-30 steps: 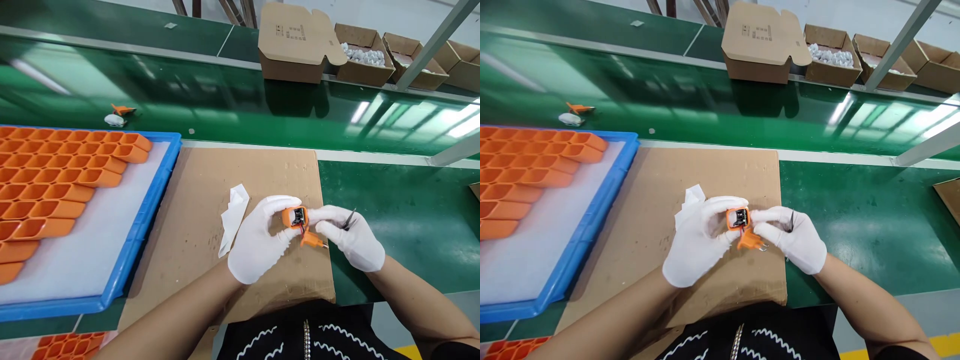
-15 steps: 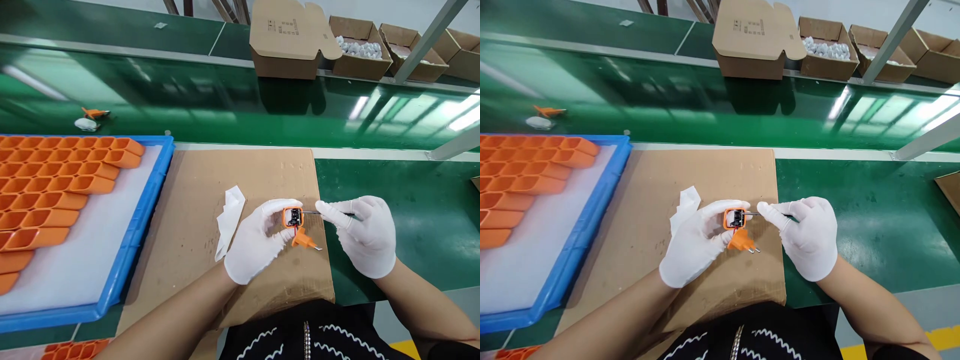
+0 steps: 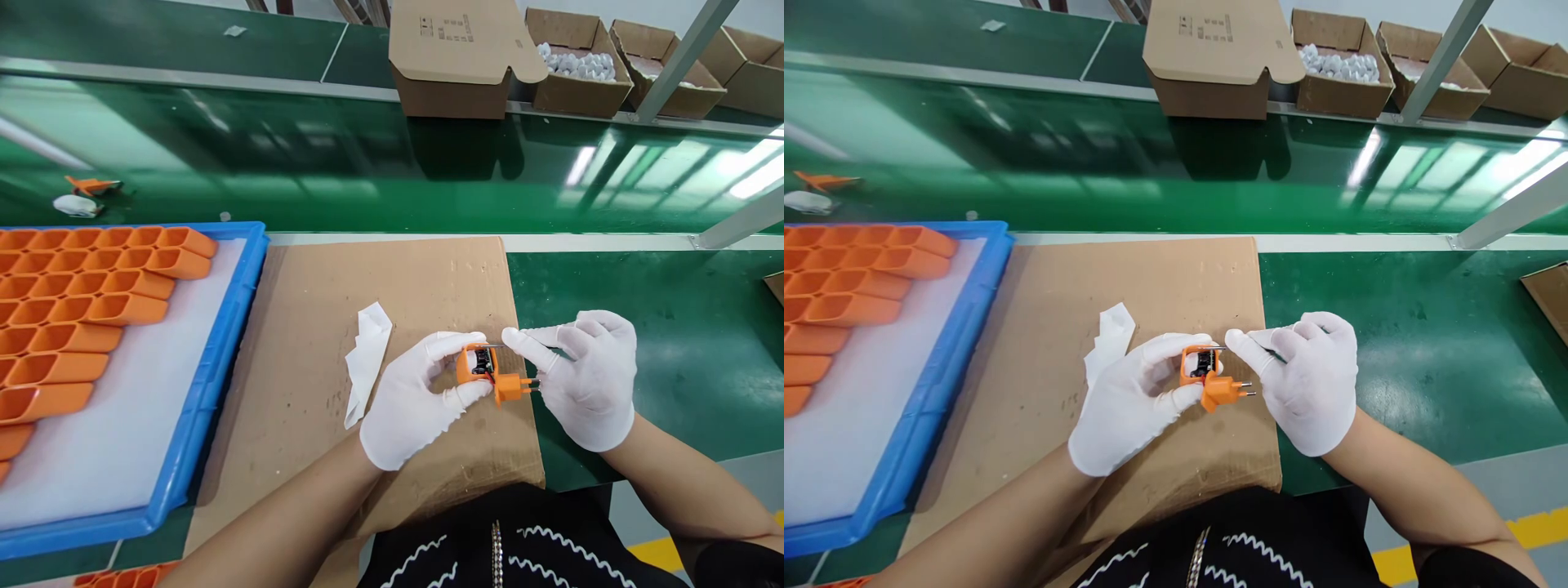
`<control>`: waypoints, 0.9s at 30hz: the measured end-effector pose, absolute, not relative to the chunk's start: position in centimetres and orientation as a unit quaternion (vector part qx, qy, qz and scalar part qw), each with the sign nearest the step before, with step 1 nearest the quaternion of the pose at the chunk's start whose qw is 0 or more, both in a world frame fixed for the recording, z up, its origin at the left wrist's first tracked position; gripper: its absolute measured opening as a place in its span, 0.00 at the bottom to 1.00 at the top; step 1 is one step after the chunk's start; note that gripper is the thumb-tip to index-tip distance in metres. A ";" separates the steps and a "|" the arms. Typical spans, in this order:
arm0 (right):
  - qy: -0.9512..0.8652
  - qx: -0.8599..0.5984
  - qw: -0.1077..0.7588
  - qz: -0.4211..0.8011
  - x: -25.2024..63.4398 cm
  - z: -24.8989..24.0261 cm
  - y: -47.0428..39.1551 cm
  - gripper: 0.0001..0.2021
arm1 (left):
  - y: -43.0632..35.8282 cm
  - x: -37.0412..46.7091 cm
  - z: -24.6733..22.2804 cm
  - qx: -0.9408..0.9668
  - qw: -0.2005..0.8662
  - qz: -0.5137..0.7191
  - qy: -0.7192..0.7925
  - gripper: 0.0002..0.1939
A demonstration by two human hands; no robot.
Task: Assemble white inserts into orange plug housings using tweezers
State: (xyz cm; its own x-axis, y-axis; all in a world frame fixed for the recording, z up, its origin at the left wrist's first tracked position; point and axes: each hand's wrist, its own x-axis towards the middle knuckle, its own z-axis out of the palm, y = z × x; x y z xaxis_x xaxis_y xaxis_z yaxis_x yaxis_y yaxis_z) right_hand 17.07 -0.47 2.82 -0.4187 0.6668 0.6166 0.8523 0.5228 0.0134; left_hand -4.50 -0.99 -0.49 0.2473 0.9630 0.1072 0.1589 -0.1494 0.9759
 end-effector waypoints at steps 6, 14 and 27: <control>-0.844 -0.446 0.256 -0.154 17.0 2.7 -0.5 0.22 | -1.1 -4.7 -0.9 0.613 0.528 0.419 0.413 0.21; -0.828 -0.472 0.280 -0.117 17.7 2.8 -0.9 0.27 | -1.0 -4.9 -1.0 0.613 0.535 0.420 0.403 0.20; -0.806 -0.474 0.286 -0.208 17.3 3.6 -0.8 0.22 | -0.9 -5.0 -1.1 0.541 0.663 0.403 0.324 0.23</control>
State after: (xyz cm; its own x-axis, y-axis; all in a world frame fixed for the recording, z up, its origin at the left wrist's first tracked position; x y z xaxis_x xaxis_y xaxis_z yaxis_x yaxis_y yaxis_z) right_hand 17.29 -0.84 3.61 -0.3859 0.6457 0.6589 0.8839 0.4634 0.0635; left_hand -4.99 -0.87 -1.10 0.4646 0.8855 0.0066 -0.1852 0.0899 0.9786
